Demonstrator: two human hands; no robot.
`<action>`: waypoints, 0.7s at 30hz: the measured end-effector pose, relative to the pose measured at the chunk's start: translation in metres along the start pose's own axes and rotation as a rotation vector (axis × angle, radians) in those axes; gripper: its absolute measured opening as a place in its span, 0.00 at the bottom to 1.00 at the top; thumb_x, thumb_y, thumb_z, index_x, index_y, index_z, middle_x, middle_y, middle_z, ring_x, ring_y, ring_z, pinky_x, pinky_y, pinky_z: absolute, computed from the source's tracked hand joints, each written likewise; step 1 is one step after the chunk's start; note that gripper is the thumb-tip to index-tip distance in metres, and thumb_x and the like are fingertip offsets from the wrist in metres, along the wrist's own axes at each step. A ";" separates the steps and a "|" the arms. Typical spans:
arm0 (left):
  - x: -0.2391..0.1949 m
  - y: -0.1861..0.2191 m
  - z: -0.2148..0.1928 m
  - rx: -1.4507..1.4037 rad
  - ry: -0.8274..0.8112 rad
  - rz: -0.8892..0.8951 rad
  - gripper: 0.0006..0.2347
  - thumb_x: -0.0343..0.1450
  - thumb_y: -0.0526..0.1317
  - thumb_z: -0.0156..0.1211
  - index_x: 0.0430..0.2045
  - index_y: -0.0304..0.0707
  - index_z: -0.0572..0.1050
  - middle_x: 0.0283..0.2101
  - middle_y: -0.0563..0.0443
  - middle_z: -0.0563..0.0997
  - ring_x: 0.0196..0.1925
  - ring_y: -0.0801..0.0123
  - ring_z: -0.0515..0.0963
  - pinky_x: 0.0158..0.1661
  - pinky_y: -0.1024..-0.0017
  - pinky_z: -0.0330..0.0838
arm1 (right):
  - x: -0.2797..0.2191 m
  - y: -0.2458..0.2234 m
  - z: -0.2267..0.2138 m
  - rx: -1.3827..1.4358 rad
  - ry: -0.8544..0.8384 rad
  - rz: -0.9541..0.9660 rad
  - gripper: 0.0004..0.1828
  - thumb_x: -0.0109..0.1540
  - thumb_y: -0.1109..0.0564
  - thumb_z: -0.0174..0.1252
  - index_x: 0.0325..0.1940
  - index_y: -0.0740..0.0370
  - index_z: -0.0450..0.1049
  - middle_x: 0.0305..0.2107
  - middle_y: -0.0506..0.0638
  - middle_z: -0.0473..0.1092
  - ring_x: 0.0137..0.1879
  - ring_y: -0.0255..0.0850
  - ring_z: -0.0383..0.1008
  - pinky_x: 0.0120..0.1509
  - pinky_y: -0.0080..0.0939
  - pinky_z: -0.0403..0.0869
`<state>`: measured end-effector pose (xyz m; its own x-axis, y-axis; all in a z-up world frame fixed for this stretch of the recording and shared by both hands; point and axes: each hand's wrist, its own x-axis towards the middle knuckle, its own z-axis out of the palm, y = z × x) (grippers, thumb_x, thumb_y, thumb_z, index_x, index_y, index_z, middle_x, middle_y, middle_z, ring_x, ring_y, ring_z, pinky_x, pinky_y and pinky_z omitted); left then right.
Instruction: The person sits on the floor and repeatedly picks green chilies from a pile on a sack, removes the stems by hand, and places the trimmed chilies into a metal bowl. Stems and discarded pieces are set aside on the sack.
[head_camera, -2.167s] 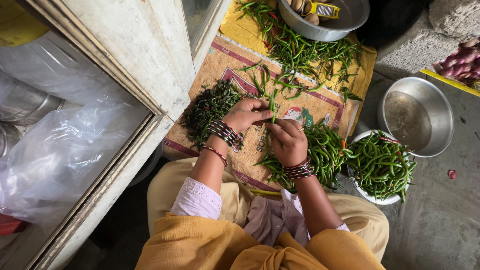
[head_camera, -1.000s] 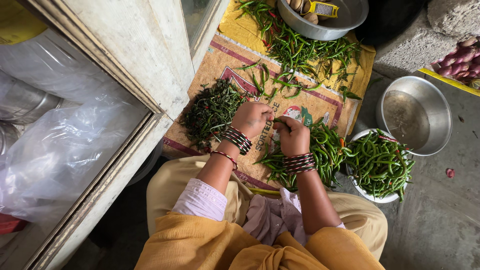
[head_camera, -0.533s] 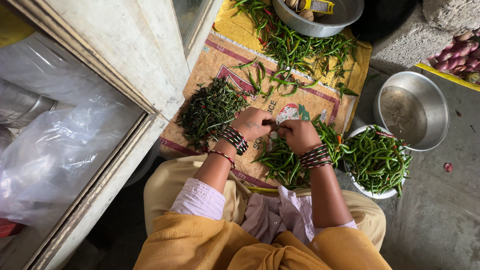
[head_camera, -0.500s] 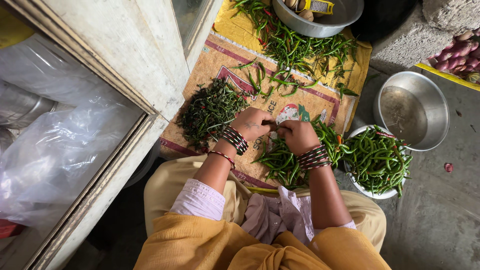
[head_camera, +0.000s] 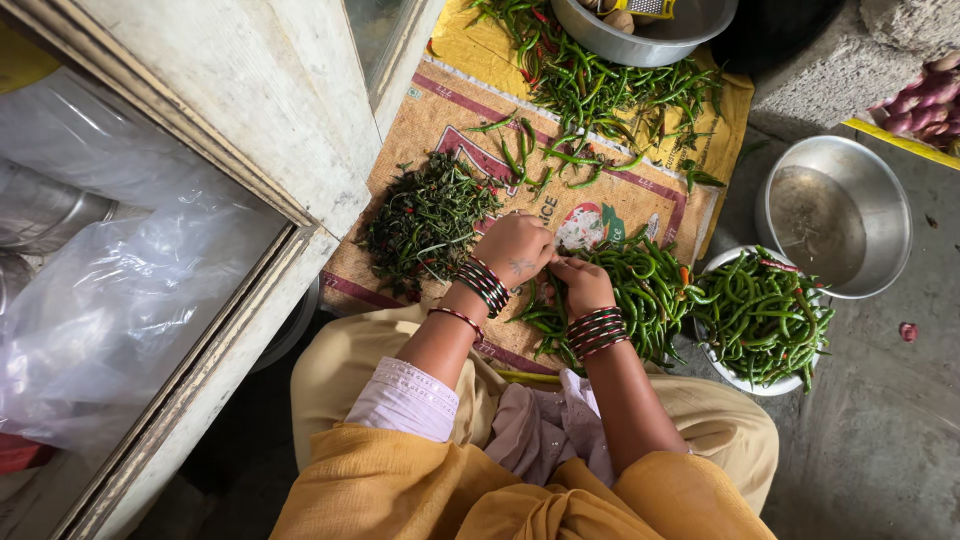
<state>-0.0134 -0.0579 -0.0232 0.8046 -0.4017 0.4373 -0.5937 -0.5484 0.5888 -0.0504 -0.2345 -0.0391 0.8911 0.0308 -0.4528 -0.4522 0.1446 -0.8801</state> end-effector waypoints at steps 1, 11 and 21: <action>0.001 0.001 0.001 -0.016 0.018 0.004 0.08 0.66 0.41 0.62 0.18 0.39 0.81 0.27 0.45 0.81 0.36 0.51 0.81 0.41 0.56 0.76 | -0.001 0.000 -0.003 0.046 -0.008 0.018 0.10 0.65 0.60 0.55 0.39 0.69 0.79 0.24 0.48 0.77 0.25 0.35 0.70 0.29 0.34 0.69; -0.002 -0.004 -0.011 -0.399 -0.537 -0.167 0.12 0.62 0.46 0.65 0.32 0.40 0.83 0.29 0.40 0.84 0.33 0.52 0.84 0.39 0.61 0.76 | -0.048 -0.051 -0.033 -1.105 -0.296 -0.598 0.18 0.53 0.68 0.52 0.41 0.60 0.81 0.31 0.54 0.81 0.38 0.46 0.83 0.47 0.43 0.80; -0.009 -0.049 -0.042 0.240 -0.164 -0.644 0.13 0.72 0.45 0.61 0.42 0.33 0.79 0.47 0.32 0.81 0.50 0.41 0.80 0.52 0.52 0.75 | -0.036 -0.066 -0.110 -1.159 0.421 -0.396 0.16 0.65 0.63 0.50 0.50 0.57 0.82 0.45 0.55 0.79 0.50 0.50 0.81 0.57 0.47 0.76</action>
<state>0.0087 0.0034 -0.0278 0.9970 -0.0383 -0.0669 0.0022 -0.8533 0.5215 -0.0568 -0.3542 0.0200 0.9863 -0.1593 0.0420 -0.1201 -0.8700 -0.4783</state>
